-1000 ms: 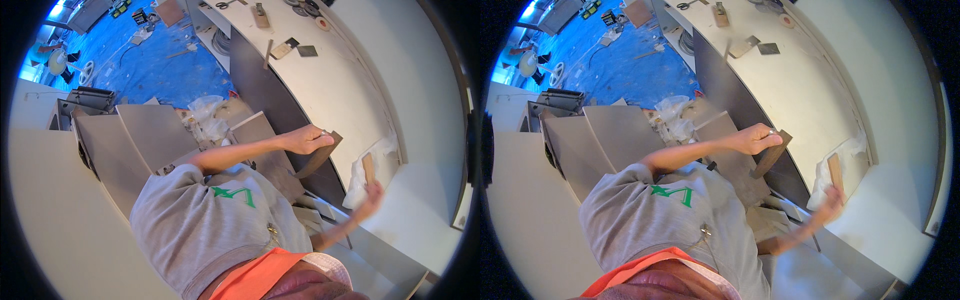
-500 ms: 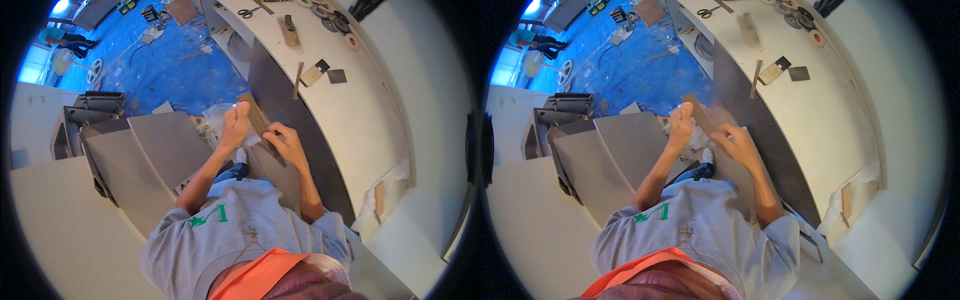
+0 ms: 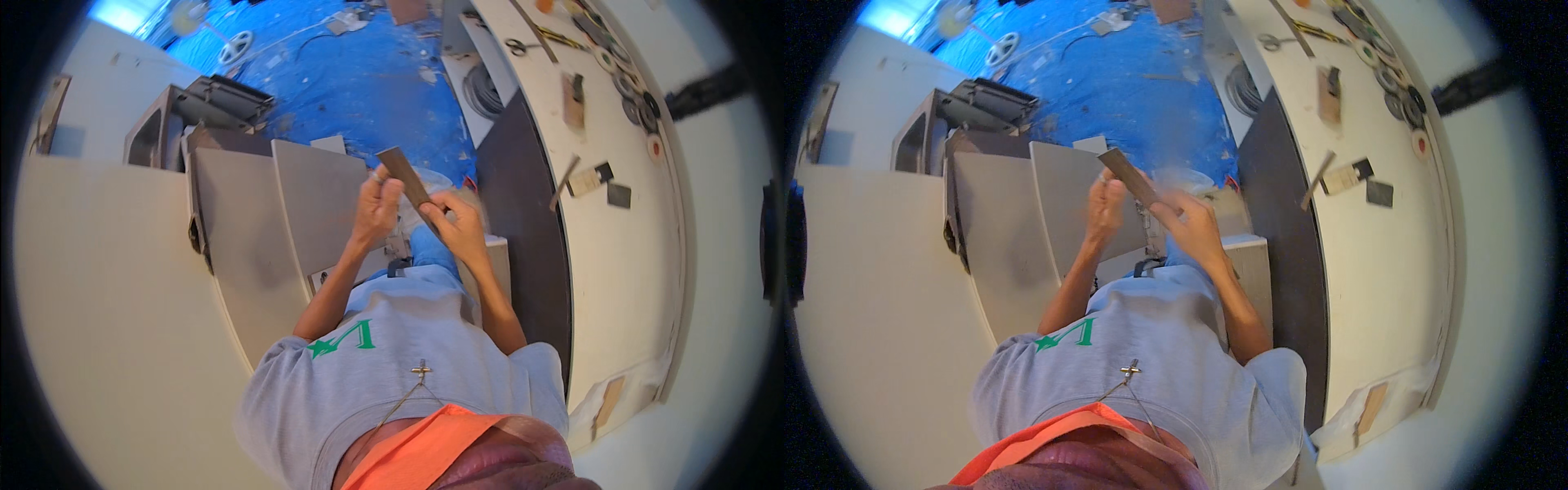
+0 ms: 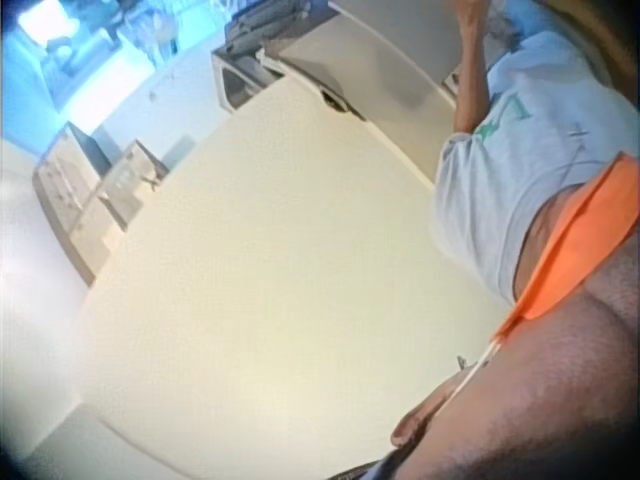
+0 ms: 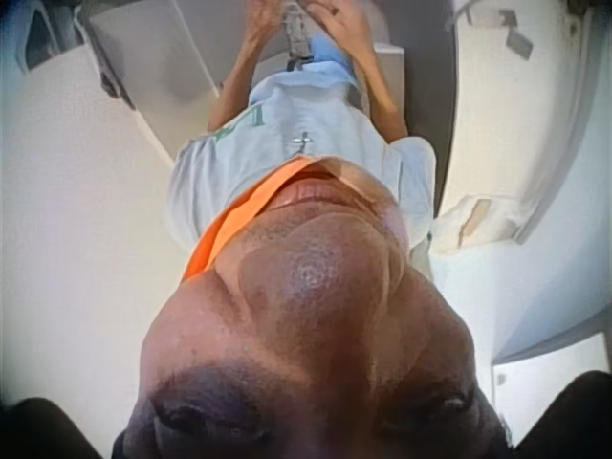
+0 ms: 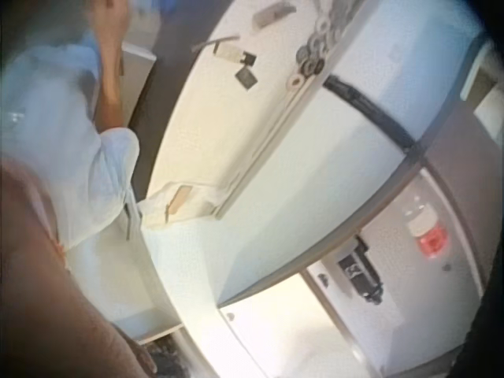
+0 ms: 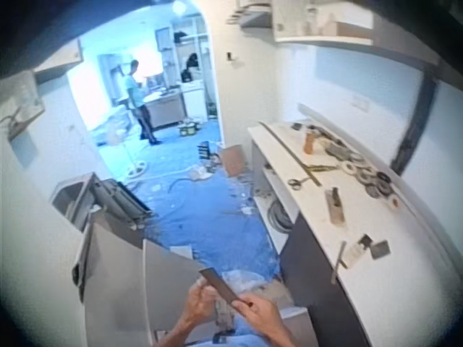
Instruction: The person cuts a strip of edge banding with scissors, then stands to fit it along the front edge of a white shelf. They repeatedly align the strip, mark positions with a pencil, and adjust the fit along the shelf edge.
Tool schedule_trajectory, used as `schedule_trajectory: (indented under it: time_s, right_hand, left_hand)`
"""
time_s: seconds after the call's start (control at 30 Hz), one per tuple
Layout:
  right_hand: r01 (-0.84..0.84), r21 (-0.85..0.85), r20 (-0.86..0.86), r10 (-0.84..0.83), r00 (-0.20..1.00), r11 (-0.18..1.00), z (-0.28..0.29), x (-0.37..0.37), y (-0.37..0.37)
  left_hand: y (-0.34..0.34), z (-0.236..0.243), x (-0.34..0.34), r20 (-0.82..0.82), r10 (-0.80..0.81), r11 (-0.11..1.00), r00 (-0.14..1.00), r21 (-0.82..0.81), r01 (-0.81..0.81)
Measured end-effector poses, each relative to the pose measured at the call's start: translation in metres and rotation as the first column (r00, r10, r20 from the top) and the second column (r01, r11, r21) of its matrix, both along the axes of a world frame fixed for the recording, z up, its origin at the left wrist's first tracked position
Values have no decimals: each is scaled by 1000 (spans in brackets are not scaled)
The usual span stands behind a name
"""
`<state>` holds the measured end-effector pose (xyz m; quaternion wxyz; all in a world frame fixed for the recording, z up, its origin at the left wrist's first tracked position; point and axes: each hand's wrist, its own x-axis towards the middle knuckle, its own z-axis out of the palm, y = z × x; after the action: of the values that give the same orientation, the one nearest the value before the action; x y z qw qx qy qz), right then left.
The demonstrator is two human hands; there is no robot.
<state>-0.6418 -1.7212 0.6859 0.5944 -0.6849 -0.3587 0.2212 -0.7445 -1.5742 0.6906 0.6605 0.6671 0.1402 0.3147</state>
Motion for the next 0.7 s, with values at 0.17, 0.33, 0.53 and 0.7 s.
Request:
schedule_trajectory:
  time_s: [0.17, 0.33, 0.53, 0.7]
  right_hand:
    - [-147, -63, 5, 147, 989, 987, 14, 25, 23]
    - [-235, -25, -6, 234, 972, 972, -2, 59, 68]
    - [-114, -50, -76, 110, 991, 992, -17, 152, 149]
    - [1, 392, 216, -93, 972, 920, 84, 294, 239]
  left_hand:
    - [12, 12, 18, 122, 35, 999, 992, 9, -37]
    - [53, 16, 53, 231, 152, 984, 961, -125, -126]
    - [151, -2, 129, 200, 200, 971, 959, -175, -166]
    - [256, 7, 227, 114, 225, 961, 968, -191, -201]
